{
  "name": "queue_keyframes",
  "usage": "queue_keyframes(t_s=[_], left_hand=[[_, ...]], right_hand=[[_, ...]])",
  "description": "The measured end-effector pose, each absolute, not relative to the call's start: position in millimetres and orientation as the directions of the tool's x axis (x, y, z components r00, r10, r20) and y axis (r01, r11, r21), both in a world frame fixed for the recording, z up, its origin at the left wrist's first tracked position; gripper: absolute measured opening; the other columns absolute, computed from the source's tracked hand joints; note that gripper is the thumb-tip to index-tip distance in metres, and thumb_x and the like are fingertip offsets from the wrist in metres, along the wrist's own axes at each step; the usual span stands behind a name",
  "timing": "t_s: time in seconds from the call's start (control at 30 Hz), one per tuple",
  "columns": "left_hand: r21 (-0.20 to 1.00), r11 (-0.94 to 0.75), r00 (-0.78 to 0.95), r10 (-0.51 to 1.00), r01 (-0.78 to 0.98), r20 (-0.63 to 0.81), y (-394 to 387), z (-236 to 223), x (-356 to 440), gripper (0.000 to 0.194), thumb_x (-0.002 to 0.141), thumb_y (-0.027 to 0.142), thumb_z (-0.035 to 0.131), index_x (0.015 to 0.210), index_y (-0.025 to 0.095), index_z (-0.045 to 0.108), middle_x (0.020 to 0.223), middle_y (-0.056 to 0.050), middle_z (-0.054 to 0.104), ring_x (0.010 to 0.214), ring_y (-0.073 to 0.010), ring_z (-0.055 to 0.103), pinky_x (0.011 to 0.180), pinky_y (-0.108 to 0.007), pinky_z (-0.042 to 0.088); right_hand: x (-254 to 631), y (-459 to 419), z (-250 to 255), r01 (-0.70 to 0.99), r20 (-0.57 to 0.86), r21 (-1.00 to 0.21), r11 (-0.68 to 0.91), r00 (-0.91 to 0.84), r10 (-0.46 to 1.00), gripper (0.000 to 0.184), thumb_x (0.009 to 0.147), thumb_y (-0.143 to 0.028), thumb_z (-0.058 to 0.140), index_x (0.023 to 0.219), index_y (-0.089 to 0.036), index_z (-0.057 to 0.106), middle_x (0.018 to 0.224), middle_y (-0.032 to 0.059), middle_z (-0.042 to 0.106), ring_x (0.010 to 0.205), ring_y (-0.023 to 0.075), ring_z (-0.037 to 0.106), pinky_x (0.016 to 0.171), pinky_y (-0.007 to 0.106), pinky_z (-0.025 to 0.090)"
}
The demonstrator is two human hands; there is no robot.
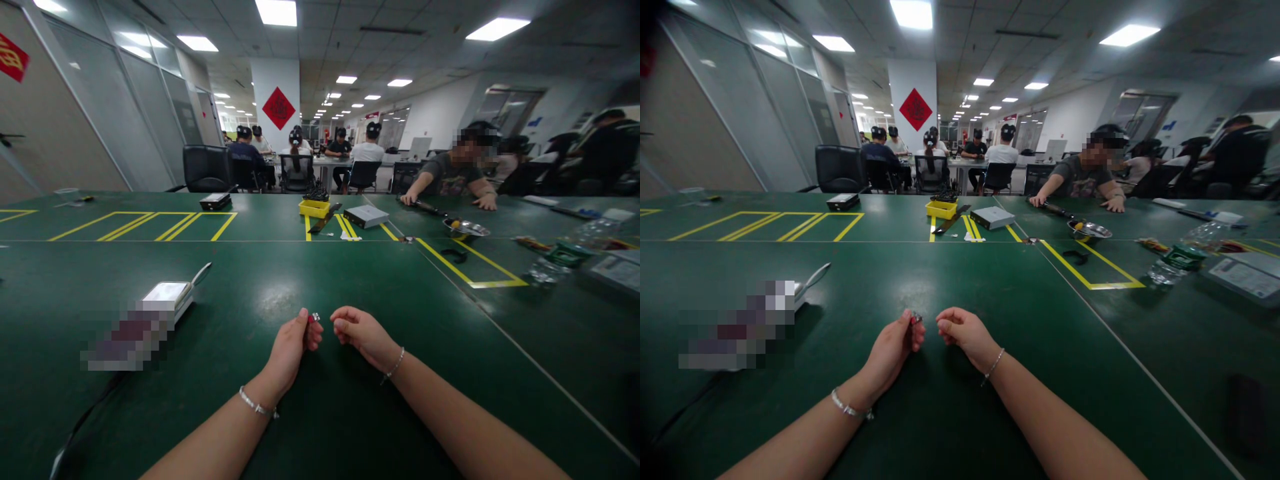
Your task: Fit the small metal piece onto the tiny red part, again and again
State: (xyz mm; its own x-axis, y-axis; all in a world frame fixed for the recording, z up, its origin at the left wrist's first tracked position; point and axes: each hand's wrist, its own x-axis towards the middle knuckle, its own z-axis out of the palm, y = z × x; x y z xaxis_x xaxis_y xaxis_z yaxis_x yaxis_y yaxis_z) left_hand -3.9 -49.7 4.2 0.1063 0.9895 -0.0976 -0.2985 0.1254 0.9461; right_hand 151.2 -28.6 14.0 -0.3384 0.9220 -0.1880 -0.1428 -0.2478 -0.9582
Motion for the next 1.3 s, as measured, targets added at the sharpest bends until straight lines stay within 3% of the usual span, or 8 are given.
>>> queue_keyframes(t_s=[0.4,0.6,0.77,0.93,1.3], left_hand=[[0.968,0.054,0.123,0.992,-0.245,-0.024,-49.8,8.7,-2.5,0.019,0.068,0.026,0.058,0.083,0.014,0.055,0.07,0.001,0.054,0.059,-0.0066,0.046,0.057,-0.019,0.036],[0.972,0.047,0.097,0.995,-0.232,-0.025,-49.3,8.2,-1.1,0.018,0.062,0.017,0.061,0.078,0.016,0.052,0.072,0.002,0.056,0.065,-0.0076,0.05,0.062,-0.02,0.037],[0.996,-0.058,0.008,0.998,0.065,0.057,-51.8,10.2,-1.4,0.015,0.061,0.015,0.06,0.074,0.016,0.053,0.059,0.005,0.047,0.054,-0.0072,0.044,0.053,-0.02,0.035],[0.9,-0.265,0.031,0.962,0.345,0.272,-53.9,6.7,-1.4,0.011,0.064,0.015,0.057,0.074,0.018,0.055,0.07,0.002,0.049,0.062,-0.0095,0.046,0.058,-0.023,0.038],[0.792,-0.307,0.005,0.934,0.527,0.358,-56.8,11.7,-1.5,0.004,0.069,0.017,0.053,0.072,0.019,0.054,0.07,0.001,0.049,0.065,-0.0114,0.047,0.06,-0.025,0.038]], right_hand=[[153.8,-28.9,13.5,-0.317,-0.141,-0.91,-0.268,-0.372,0.917,0.021,0.064,-0.025,0.062,0.083,-0.016,0.058,0.066,-0.0022,0.051,0.058,0.006,0.046,0.057,0.023,0.034],[152.6,-32.0,14.4,-0.309,-0.151,-0.902,-0.3,-0.426,0.892,0.02,0.069,-0.024,0.057,0.087,-0.016,0.058,0.071,-0.0006,0.052,0.06,0.0063,0.047,0.057,0.022,0.035],[150.8,-33.7,14.8,-0.316,-0.133,-0.905,-0.284,-0.424,0.896,0.017,0.066,-0.025,0.06,0.08,-0.017,0.057,0.073,-0.0001,0.056,0.062,0.0071,0.05,0.062,0.024,0.038],[147.8,-34.6,13.8,-0.289,-0.153,-0.922,-0.259,-0.342,0.927,0.024,0.061,-0.026,0.065,0.082,-0.017,0.059,0.081,0.0023,0.061,0.073,0.0103,0.055,0.07,0.027,0.04],[132.7,-44.9,7.8,-0.203,-0.181,-0.95,-0.238,-0.263,0.948,0.038,0.065,-0.033,0.061,0.098,-0.016,0.06,0.092,0.0071,0.061,0.084,0.0159,0.054,0.076,0.032,0.042]])
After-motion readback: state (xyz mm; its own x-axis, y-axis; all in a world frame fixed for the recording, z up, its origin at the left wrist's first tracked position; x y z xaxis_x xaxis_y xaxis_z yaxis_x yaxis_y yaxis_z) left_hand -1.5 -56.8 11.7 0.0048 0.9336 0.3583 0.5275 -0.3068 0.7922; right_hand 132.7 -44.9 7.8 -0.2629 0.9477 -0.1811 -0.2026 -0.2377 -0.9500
